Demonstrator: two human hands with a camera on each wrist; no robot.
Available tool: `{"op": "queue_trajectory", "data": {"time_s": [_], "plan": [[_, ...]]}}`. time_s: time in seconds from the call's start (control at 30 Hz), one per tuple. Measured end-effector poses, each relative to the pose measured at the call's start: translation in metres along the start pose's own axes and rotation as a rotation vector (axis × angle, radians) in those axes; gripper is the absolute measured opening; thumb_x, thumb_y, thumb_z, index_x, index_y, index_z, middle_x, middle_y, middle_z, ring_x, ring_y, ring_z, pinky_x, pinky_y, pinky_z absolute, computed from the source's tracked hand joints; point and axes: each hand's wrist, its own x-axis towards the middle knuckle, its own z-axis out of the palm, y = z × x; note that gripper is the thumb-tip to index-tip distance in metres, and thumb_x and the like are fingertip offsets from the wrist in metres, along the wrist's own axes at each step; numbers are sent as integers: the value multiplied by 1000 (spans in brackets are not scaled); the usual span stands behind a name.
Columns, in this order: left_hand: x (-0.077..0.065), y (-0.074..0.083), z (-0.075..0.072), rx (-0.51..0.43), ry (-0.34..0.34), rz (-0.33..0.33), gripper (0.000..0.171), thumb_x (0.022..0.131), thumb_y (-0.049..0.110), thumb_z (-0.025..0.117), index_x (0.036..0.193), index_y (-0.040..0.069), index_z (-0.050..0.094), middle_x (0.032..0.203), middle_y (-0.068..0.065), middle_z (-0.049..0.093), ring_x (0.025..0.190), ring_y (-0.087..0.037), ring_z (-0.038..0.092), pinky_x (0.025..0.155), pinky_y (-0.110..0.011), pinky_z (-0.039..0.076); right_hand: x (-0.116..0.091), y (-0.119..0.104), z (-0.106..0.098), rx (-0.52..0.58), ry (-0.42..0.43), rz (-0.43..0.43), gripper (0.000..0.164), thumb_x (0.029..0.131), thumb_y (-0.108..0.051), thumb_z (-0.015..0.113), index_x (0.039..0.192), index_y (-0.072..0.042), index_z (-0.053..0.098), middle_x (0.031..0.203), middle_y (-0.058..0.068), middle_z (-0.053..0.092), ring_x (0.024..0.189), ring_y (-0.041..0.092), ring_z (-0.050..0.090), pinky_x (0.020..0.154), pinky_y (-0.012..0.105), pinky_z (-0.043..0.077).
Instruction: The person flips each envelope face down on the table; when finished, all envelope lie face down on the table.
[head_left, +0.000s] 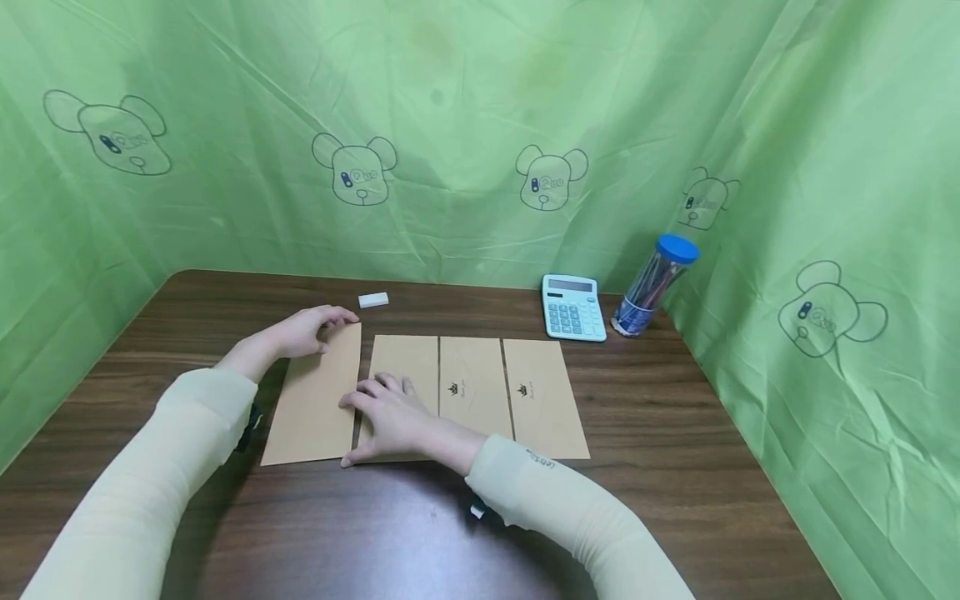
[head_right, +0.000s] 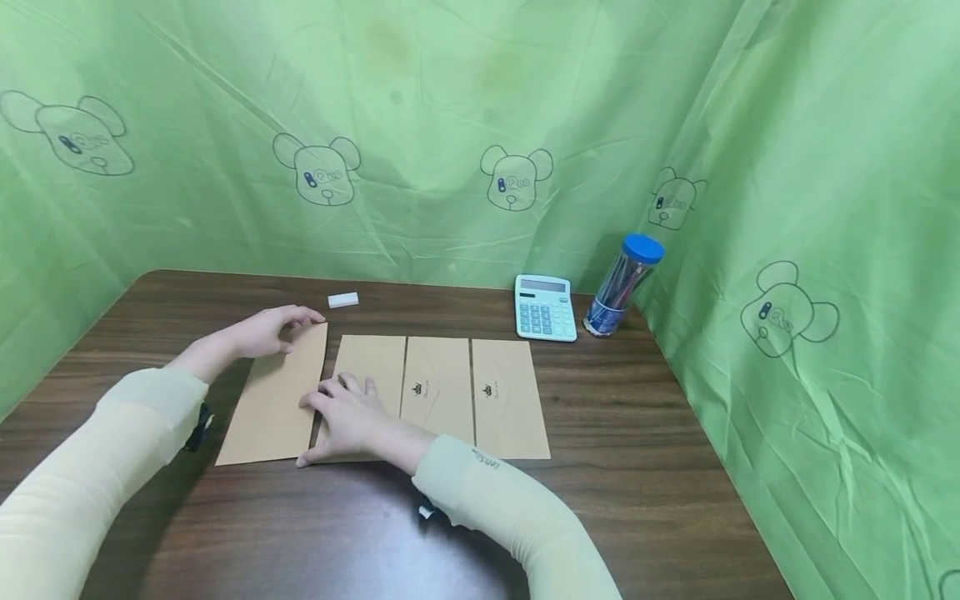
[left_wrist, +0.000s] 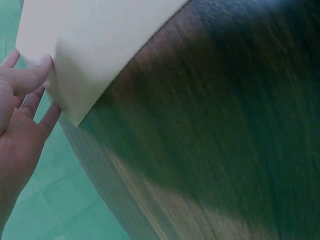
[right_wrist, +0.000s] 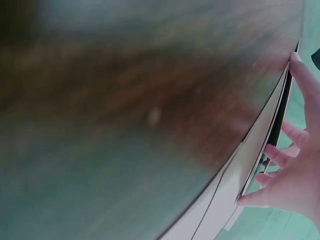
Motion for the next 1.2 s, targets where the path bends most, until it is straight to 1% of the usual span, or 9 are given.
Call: {"op": "queue_trajectory", "data": {"time_s": [0.1, 0.2, 0.37, 0.57, 0.63, 0.73, 0.9, 1.0, 1.2], "plan": [[-1, -2, 1, -6, -6, 12, 60, 73, -16, 66, 127, 6, 52, 121, -20, 56, 114, -38, 51, 96, -57, 39, 1, 0, 1, -13, -4, -21, 82, 63, -74, 67, 133, -37, 46, 137, -7, 43, 134, 23, 32, 108, 55, 28], [-2, -3, 2, 10, -9, 46, 51, 74, -15, 66, 121, 2, 57, 120, -18, 57, 113, -38, 51, 96, -56, 39, 1, 1, 0, -14, -12, -47, 81, 65, -73, 66, 134, -36, 46, 137, -5, 42, 131, 18, 34, 110, 50, 26], [-6, -3, 3, 59, -7, 81, 40, 75, -12, 68, 112, 4, 65, 118, -17, 56, 114, -38, 49, 97, -57, 37, 2, 2, 1, 11, -30, -88, 81, 67, -73, 65, 135, -35, 46, 136, -2, 40, 127, 16, 36, 112, 44, 25], [-9, 0, 5, 106, 20, 84, 40, 76, -12, 67, 112, 4, 67, 115, -17, 56, 111, -39, 51, 96, -58, 38, 1, 9, -7, 40, -19, -163, 81, 69, -68, 68, 138, -30, 45, 139, 3, 41, 133, 17, 32, 114, 37, 21], [-9, 2, 6, 114, 34, 88, 40, 76, -13, 65, 112, 4, 67, 114, -17, 57, 109, -39, 51, 95, -57, 39, -2, 14, -12, 45, -18, -176, 83, 70, -67, 68, 139, -28, 44, 143, 5, 39, 136, 19, 29, 115, 37, 19], [-9, 5, 8, 125, 48, 99, 40, 76, -14, 63, 112, 3, 67, 113, -18, 57, 108, -39, 52, 95, -57, 39, -9, 25, -19, 63, -18, -170, 81, 72, -64, 68, 140, -27, 43, 148, 7, 35, 139, 23, 27, 115, 41, 19], [-8, 3, 10, 154, 50, 69, 39, 77, -12, 63, 112, 3, 67, 114, -19, 56, 108, -39, 51, 96, -56, 39, -20, 48, -30, 148, 11, -114, 78, 76, -55, 70, 141, -22, 42, 152, 12, 28, 140, 30, 25, 113, 49, 21], [-8, 1, 10, 161, 55, 53, 37, 78, -11, 64, 112, 4, 67, 114, -19, 56, 108, -39, 51, 96, -55, 39, -27, 61, -34, 185, 17, -73, 78, 77, -50, 72, 142, -18, 42, 152, 14, 27, 140, 32, 25, 113, 50, 20], [-8, -1, 12, 175, 57, 52, 37, 80, -10, 62, 113, 5, 67, 116, -19, 55, 109, -37, 51, 95, -54, 41, -38, 85, -29, 112, -40, -33, 80, 76, -51, 72, 142, -17, 41, 152, 17, 27, 140, 36, 23, 114, 51, 17]]}}
